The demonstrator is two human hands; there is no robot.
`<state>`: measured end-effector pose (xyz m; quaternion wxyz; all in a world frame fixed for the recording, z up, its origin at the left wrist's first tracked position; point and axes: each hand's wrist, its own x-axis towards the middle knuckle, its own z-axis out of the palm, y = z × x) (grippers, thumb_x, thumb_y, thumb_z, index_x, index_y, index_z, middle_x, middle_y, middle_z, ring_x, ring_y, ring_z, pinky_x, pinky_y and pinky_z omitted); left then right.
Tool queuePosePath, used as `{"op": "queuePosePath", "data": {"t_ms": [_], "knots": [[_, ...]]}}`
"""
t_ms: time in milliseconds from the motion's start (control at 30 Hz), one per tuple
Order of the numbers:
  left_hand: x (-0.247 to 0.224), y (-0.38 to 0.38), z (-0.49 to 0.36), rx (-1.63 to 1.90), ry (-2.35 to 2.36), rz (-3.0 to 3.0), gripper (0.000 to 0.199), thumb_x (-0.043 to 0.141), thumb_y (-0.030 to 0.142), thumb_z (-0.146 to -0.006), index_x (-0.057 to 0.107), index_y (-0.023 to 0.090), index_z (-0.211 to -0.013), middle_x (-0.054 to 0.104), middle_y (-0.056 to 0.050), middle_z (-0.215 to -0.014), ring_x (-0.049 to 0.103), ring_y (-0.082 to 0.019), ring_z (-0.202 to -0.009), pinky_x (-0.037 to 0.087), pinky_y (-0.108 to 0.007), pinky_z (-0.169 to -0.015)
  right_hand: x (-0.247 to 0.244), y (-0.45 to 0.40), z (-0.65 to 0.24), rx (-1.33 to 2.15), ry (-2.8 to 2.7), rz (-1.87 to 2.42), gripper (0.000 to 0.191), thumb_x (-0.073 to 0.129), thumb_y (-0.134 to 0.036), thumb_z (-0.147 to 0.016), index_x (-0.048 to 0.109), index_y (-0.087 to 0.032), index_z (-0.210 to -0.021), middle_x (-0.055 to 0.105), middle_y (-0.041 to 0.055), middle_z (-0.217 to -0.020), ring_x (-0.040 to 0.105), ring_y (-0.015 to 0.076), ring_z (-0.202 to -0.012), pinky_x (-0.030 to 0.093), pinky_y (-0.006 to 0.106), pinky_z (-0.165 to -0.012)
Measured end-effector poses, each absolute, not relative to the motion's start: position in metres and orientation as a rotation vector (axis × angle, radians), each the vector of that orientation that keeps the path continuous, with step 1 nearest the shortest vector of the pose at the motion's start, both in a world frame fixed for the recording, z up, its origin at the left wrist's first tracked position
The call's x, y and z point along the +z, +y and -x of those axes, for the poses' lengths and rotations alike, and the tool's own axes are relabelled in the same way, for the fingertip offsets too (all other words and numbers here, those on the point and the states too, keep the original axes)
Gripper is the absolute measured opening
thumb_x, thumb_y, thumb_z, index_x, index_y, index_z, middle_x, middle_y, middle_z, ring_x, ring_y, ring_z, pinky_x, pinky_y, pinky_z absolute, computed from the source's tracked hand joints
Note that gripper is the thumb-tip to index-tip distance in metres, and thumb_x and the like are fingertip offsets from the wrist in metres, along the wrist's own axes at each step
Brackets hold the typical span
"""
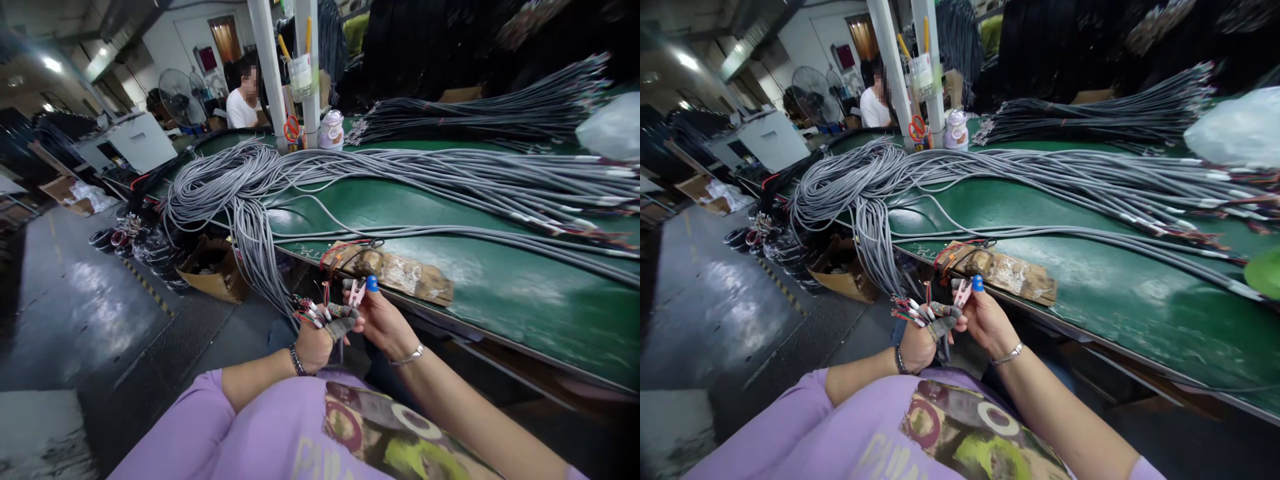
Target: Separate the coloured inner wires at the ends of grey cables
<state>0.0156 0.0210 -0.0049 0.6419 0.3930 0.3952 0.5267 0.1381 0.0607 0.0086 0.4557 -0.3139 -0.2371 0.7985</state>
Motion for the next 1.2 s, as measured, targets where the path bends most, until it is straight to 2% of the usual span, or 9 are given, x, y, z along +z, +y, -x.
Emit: {"op": "queuePosePath", "data": {"t_ms": [200,367,533,700,833,933,1033,1100,1200], "knots": [[-0.003,0.016,-0.013,1.161,0.929,-0.887,0.038,0.079,0.042,-0.064,0.069,0.011,-0.084,0.073,-0.012,-0.083,0.069,-0.023,-0.075,0.044,-0.021,-0.046,0.002,0.059,-0.138,1.948,-0.508,0.765,0.053,0.059,-0.073,-0.067,0.062,-0.021,-0.073,0.058,0.0003,-0.057,0.037,0.0088,-0.035,0.031,0.024,-0.032],[0.001,0.011,-0.007,1.145,0.937,-0.844,0.039,0.08,0.04,-0.062,0.069,0.01,-0.084,0.072,-0.011,-0.077,0.069,-0.022,-0.069,0.043,-0.02,-0.043,-0.012,0.056,-0.148,1.881,-0.494,0.744,0.05,0.057,-0.07,-0.072,0.065,-0.021,-0.075,0.062,0.0023,-0.066,0.055,0.0143,-0.054,0.047,0.027,-0.049],[0.0,0.012,-0.004,1.119,0.997,-0.748,0.041,0.08,0.041,-0.061,0.07,0.01,-0.085,0.072,-0.01,-0.073,0.067,-0.018,-0.063,0.049,-0.022,-0.051,-0.028,0.05,-0.166,1.821,-0.491,0.86,0.041,0.071,-0.062,-0.066,0.069,-0.021,-0.072,0.067,0.0035,-0.074,0.059,0.014,-0.062,0.051,0.026,-0.058],[-0.001,0.015,-0.007,1.205,1.04,-0.664,0.042,0.08,0.043,-0.059,0.071,0.011,-0.085,0.073,-0.012,-0.084,0.069,-0.022,-0.077,0.052,-0.027,-0.062,-0.042,0.04,-0.185,1.67,-0.641,1.082,0.048,0.075,-0.064,-0.057,0.072,-0.018,-0.073,0.068,0.0051,-0.072,0.058,0.0136,-0.062,0.051,0.025,-0.059],[-0.005,0.016,-0.008,1.29,1.037,-0.696,0.041,0.076,0.041,-0.064,0.071,0.011,-0.091,0.072,-0.014,-0.095,0.067,-0.024,-0.09,0.052,-0.027,-0.066,-0.044,0.034,-0.204,1.447,-0.823,1.321,0.054,0.074,-0.068,-0.053,0.071,-0.019,-0.075,0.07,0.0063,-0.072,0.06,0.0166,-0.064,0.052,0.03,-0.062],[-0.009,0.015,-0.008,1.205,1.04,-0.726,0.043,0.072,0.046,-0.067,0.07,0.011,-0.093,0.072,-0.012,-0.085,0.068,-0.019,-0.073,0.048,-0.022,-0.054,-0.038,0.028,-0.217,1.288,-1.047,1.451,0.053,0.072,-0.068,-0.056,0.071,-0.02,-0.076,0.071,0.0074,-0.074,0.061,0.0196,-0.066,0.051,0.033,-0.064],[-0.009,0.011,-0.008,1.045,1.049,-0.846,0.044,0.069,0.05,-0.07,0.069,0.011,-0.091,0.068,-0.006,-0.071,0.061,-0.012,-0.051,0.036,-0.018,-0.041,-0.026,0.02,-0.223,1.229,-1.24,1.476,0.05,0.069,-0.065,-0.062,0.072,-0.02,-0.082,0.071,0.0076,-0.076,0.06,0.0197,-0.065,0.049,0.032,-0.063],[-0.009,0.008,-0.01,0.946,1.035,-0.962,0.044,0.066,0.051,-0.072,0.068,0.012,-0.09,0.065,-0.004,-0.066,0.056,-0.008,-0.045,0.032,-0.017,-0.04,-0.016,0.013,-0.22,1.25,-1.346,1.431,0.048,0.066,-0.063,-0.067,0.072,-0.02,-0.087,0.071,0.0072,-0.076,0.059,0.0192,-0.065,0.049,0.031,-0.061],[-0.012,0.003,-0.013,0.8,1.002,-1.08,0.041,0.066,0.051,-0.073,0.067,0.012,-0.082,0.063,-0.002,-0.064,0.052,-0.007,-0.044,0.034,-0.019,-0.042,0.0,0.003,-0.206,1.251,-1.469,1.328,0.042,0.064,-0.057,-0.073,0.071,-0.02,-0.092,0.07,0.0063,-0.079,0.06,0.0192,-0.069,0.05,0.03,-0.064]]}}
